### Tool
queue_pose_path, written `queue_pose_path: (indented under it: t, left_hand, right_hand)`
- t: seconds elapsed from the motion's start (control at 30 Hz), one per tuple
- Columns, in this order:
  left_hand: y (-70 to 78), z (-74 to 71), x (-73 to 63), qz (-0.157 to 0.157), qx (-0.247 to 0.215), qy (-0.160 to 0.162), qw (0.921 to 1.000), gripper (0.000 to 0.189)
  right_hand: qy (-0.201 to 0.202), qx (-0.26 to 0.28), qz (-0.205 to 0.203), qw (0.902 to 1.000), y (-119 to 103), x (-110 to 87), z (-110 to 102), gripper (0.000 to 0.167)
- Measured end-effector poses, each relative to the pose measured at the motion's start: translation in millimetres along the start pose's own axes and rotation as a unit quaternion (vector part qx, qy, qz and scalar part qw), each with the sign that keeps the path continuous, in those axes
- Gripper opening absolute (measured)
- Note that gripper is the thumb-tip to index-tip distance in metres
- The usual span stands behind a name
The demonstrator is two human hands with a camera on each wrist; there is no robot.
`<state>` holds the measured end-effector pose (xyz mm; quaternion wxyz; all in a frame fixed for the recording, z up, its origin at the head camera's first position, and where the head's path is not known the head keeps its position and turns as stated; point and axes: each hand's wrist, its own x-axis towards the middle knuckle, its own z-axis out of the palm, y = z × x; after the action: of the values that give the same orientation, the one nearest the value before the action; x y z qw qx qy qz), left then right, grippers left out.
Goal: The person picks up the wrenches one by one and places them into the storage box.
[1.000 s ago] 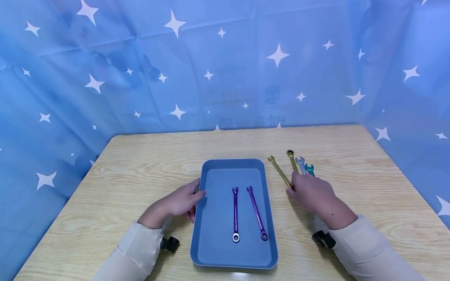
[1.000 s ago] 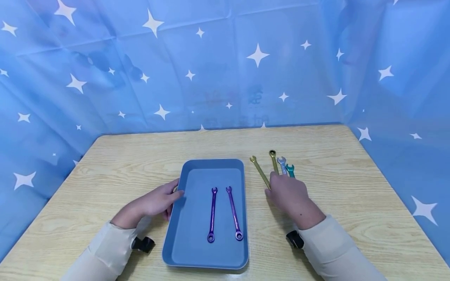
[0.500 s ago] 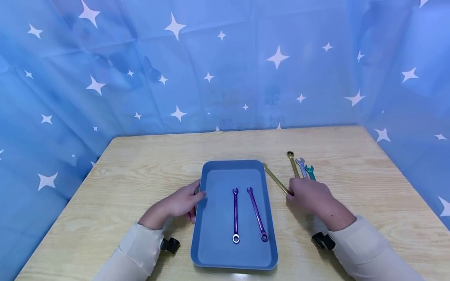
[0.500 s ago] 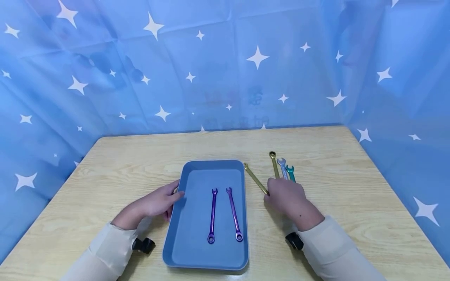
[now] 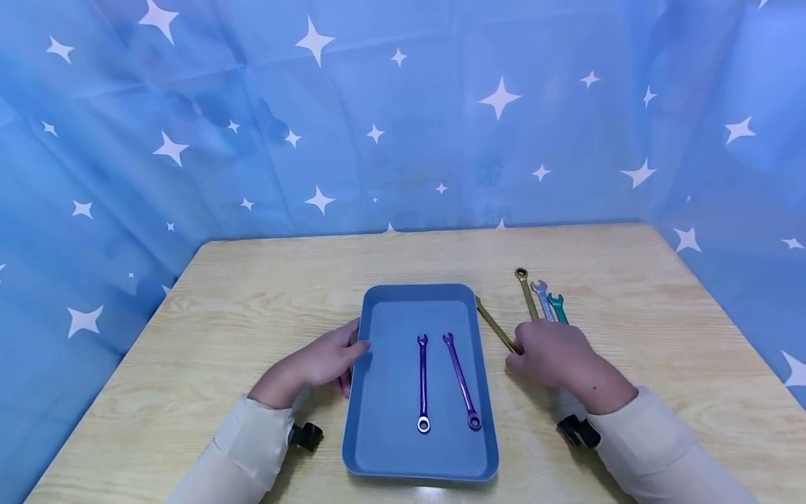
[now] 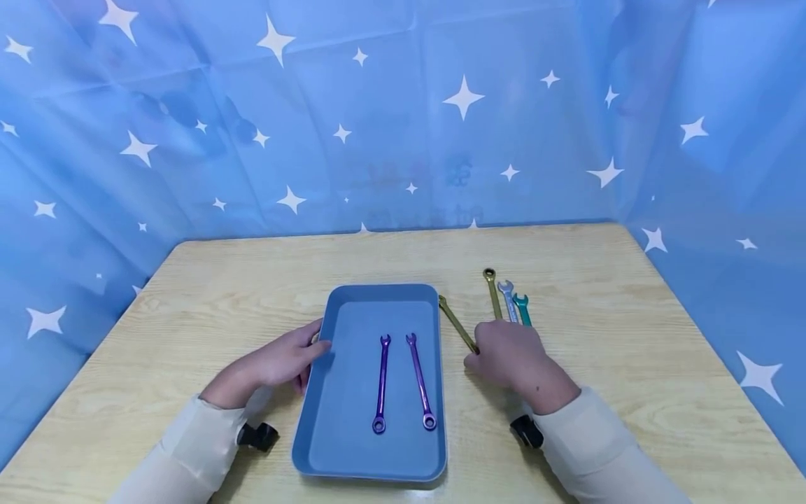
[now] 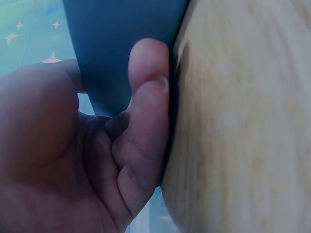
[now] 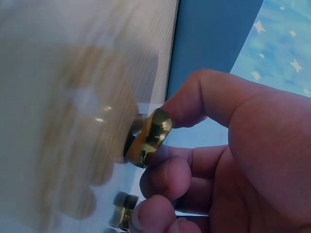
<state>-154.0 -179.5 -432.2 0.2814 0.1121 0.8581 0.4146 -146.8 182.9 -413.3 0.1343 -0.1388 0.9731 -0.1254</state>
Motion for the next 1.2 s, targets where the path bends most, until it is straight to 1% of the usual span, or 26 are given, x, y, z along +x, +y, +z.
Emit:
queue_pose_path:
  t: [0.1,0.2,0.43,0.53,0.63,0.8,0.9,1.2]
  left_hand:
    - [0.8,-0.9,0.1,0.003,0.001,0.005,1.0000,0.063]
    - [1.0,-1.0,-0.7,0.001,0.001,0.001,1.0000,0.062]
    - [1.8,-1.6,-0.4,0.000,-0.002,0.005,1.0000,0.063]
    - [0.7,-1.2,0.5,0.001,-0.006,0.003,1.0000,0.063]
    - [-0.1,-0.3,0.6,-0.001,-0.005,0.003,1.0000,0.063]
    - [0.5,-0.4,0.9,0.002,-0.005,0.006,1.0000,0.063]
    - [0.5,-0.3,1.1,0.004,-0.009,0.005,0.9999,0.063]
    - [-0.2,0.1,0.1,0.005,-0.012,0.003,0.9999,0.063]
  right_hand:
    - [0.011,-0.001,-0.002,0.9999,-0.7,0.3,-1.0,0.038]
    - [0.007,0.000,-0.001,1.0000,-1.5,0.4,-1.4,0.041]
    - [0.003,-0.008,0.004,1.0000,-3.9,0.5,-2.1,0.031]
    - [-0.002,-0.003,0.002,1.0000,-3.7,0.2,-1.1,0.029]
    - [0.000,-0.002,-0.002,1.0000,-3.4,0.1,0.2,0.032]
    - [0.022,-0.011,-0.016,0.9996,-3.2,0.4,0.6,0.041]
    - [0.028,-0.009,-0.022,0.9993,-3.2,0.0,1.1,0.043]
    - [0.011,0.005,-0.015,0.9998,-4.2,-1.0,1.4,0.038]
